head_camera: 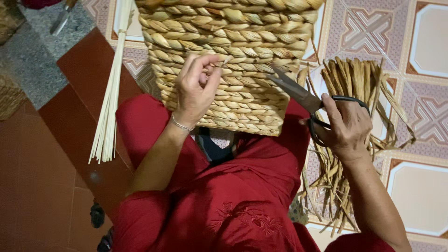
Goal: The person trims excess dried palm leaves from the edges of a woven basket using scissors. They then fold and tuck the trimmed edges to finish the basket's rim.
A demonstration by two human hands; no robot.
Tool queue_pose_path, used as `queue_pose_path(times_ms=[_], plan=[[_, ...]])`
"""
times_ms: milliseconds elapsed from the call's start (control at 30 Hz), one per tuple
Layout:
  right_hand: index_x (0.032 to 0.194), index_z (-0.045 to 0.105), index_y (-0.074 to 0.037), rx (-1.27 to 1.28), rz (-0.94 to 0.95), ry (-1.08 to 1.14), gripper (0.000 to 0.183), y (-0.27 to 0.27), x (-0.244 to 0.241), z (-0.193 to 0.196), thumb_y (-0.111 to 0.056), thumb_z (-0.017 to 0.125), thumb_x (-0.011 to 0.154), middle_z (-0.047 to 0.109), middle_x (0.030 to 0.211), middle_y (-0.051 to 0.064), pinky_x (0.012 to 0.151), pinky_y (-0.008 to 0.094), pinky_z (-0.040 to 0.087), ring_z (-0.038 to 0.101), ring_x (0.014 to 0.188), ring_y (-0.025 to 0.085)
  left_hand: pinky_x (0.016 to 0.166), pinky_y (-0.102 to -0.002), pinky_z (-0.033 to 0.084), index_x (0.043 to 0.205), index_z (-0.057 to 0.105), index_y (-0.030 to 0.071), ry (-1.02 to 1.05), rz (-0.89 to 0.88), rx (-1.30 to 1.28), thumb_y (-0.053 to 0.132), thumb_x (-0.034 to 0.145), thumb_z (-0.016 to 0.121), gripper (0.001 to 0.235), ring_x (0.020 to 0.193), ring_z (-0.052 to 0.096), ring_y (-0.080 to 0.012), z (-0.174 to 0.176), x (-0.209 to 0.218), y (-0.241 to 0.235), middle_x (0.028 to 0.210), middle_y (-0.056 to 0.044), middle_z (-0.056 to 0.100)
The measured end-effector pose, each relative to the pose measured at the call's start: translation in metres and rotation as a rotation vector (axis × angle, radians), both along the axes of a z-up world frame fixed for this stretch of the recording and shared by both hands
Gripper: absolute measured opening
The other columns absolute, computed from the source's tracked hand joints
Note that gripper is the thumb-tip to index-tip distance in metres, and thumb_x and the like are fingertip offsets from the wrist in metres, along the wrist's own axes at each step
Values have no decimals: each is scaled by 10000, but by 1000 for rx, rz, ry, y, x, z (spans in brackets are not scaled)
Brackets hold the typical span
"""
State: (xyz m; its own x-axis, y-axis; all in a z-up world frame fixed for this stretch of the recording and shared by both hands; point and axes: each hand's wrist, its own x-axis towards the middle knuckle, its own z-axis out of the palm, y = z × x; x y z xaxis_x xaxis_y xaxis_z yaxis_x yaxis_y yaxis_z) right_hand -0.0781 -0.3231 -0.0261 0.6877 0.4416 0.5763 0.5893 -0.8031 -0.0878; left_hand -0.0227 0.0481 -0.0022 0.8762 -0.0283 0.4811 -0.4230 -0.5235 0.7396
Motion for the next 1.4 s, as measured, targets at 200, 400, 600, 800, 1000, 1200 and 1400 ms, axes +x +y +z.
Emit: queue_pose_path(times_ms=[200, 400, 600, 800, 1000, 1200, 1400], plan=[[1439, 616, -111, -152, 11, -55, 693, 27, 20, 23, -285, 913, 837, 635, 1134, 103, 796, 406, 438, 619, 970, 275, 719, -269, 595, 1128, 690, -1, -325, 20, 367, 59, 944, 796, 220, 865, 629, -224, -23, 26, -6, 968, -97, 603], [1491, 629, -149, -256, 21, -63, 701, 43, 36, 34, -332, 911, 877, 585, 1040, 73, 778, 388, 409, 595, 934, 245, 751, -414, 535, 991, 608, 26, -316, 40, 289, 5, 942, 732, 135, 853, 607, -283, -5, 24, -9, 924, -116, 556], [1513, 599, -144, -287, 39, -136, 633, 46, 45, 40, -346, 883, 985, 624, 1111, 80, 779, 364, 418, 613, 962, 232, 708, -391, 520, 992, 593, 23, -215, 3, 124, -35, 944, 699, 129, 804, 630, -264, 4, 23, -12, 912, -103, 571], [1493, 601, -146, -273, 58, -159, 616, 42, 44, 40, -362, 835, 966, 641, 1125, 82, 774, 372, 414, 624, 969, 242, 727, -391, 527, 989, 589, 28, -243, 28, 91, -25, 950, 709, 137, 825, 638, -269, 5, 22, -14, 924, -98, 584], [1510, 618, -154, -333, 52, -138, 607, 47, 50, 33, -378, 829, 987, 562, 964, 37, 729, 346, 383, 572, 857, 196, 681, -371, 514, 964, 574, 26, -204, 18, 86, -22, 957, 711, 146, 763, 618, -233, 7, 19, -16, 900, -83, 566], [1532, 592, -153, -410, 24, -197, 588, 51, 54, 25, -349, 779, 1009, 528, 908, -14, 707, 329, 352, 544, 804, 135, 586, -306, 500, 941, 574, 30, -142, -17, 32, -2, 961, 707, 138, 685, 596, -151, 3, 23, -17, 884, -54, 563], [1570, 571, -80, -499, 55, -190, 605, 41, 55, 8, -248, 724, 1009, 518, 828, -41, 651, 305, 326, 506, 698, 88, 604, -308, 493, 954, 580, 30, -159, -3, 40, 8, 980, 691, 115, 696, 582, -132, -7, 23, -13, 881, -42, 564]])
